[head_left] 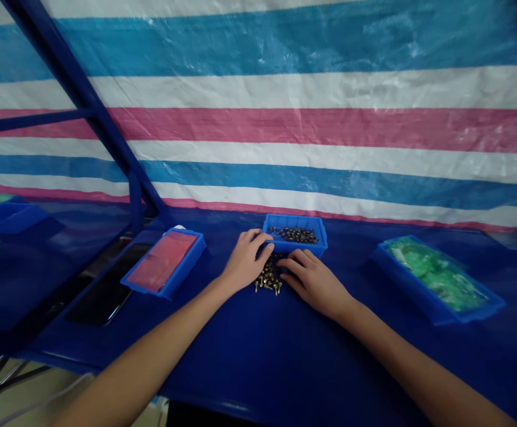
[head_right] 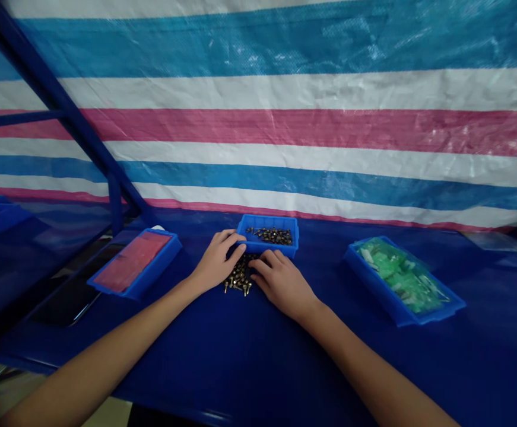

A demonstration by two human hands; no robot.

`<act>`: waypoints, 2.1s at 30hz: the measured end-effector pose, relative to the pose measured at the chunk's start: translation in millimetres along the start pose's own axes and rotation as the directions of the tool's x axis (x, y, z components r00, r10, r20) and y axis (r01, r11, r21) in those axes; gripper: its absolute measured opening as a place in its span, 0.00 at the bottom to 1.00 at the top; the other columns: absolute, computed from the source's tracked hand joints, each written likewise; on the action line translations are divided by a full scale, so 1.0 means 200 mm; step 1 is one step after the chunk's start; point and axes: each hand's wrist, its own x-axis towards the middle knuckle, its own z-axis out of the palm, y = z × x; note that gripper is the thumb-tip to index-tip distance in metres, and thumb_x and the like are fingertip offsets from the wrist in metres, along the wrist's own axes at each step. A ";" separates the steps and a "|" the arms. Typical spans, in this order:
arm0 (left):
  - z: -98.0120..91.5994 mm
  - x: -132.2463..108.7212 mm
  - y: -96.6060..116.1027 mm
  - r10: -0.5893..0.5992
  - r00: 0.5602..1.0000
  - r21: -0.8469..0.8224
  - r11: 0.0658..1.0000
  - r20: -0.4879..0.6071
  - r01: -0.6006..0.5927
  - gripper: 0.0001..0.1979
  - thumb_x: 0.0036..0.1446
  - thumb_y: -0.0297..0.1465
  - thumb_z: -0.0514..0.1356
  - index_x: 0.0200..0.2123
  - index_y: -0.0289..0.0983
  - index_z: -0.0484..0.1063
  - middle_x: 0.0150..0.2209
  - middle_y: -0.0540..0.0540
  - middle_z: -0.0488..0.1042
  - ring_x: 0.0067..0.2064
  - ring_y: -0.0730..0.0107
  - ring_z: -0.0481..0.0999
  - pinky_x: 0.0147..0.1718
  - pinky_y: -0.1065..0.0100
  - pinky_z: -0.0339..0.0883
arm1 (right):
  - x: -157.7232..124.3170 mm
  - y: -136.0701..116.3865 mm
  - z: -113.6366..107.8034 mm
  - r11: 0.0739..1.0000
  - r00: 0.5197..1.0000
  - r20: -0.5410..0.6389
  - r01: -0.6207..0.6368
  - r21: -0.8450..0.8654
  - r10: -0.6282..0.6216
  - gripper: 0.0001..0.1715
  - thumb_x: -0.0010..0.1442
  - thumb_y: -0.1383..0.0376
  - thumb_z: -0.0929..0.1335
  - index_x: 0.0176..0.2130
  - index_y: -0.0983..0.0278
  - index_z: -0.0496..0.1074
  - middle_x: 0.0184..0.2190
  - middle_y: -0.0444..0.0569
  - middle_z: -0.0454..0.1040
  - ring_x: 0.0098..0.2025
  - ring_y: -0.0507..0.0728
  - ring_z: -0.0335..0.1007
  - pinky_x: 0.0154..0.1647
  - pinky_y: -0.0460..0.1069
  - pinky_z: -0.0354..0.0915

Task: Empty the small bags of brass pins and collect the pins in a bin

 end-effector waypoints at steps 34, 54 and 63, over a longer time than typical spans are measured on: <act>0.00 0.00 0.00 -0.002 1.000 -0.010 1.000 0.023 0.003 0.13 0.68 0.37 0.48 0.47 0.41 0.70 0.48 0.44 0.69 0.53 0.59 0.65 0.55 0.55 0.61 | -0.05 0.02 -0.02 0.945 0.979 -0.192 -0.005 0.326 0.071 0.09 0.63 0.68 0.65 0.43 0.61 0.71 0.40 0.48 0.74 0.43 0.54 0.72 0.45 0.50 0.70; 0.00 0.00 -0.01 -0.019 0.999 0.045 0.999 -0.031 0.021 0.14 0.67 0.38 0.50 0.47 0.43 0.73 0.49 0.46 0.70 0.52 0.60 0.66 0.55 0.57 0.61 | -0.03 0.04 0.00 0.999 0.984 -0.175 -0.021 -0.026 0.017 0.17 0.66 0.65 0.62 0.54 0.59 0.69 0.42 0.51 0.73 0.44 0.58 0.68 0.47 0.55 0.68; 0.01 0.01 -0.03 -0.065 0.995 0.065 0.995 -0.076 0.070 0.14 0.66 0.39 0.52 0.47 0.42 0.73 0.44 0.46 0.73 0.47 0.61 0.70 0.51 0.58 0.63 | 0.02 0.05 0.03 0.992 0.995 -0.039 -0.094 -0.080 0.091 0.17 0.66 0.64 0.62 0.53 0.62 0.69 0.42 0.53 0.70 0.44 0.59 0.68 0.49 0.58 0.68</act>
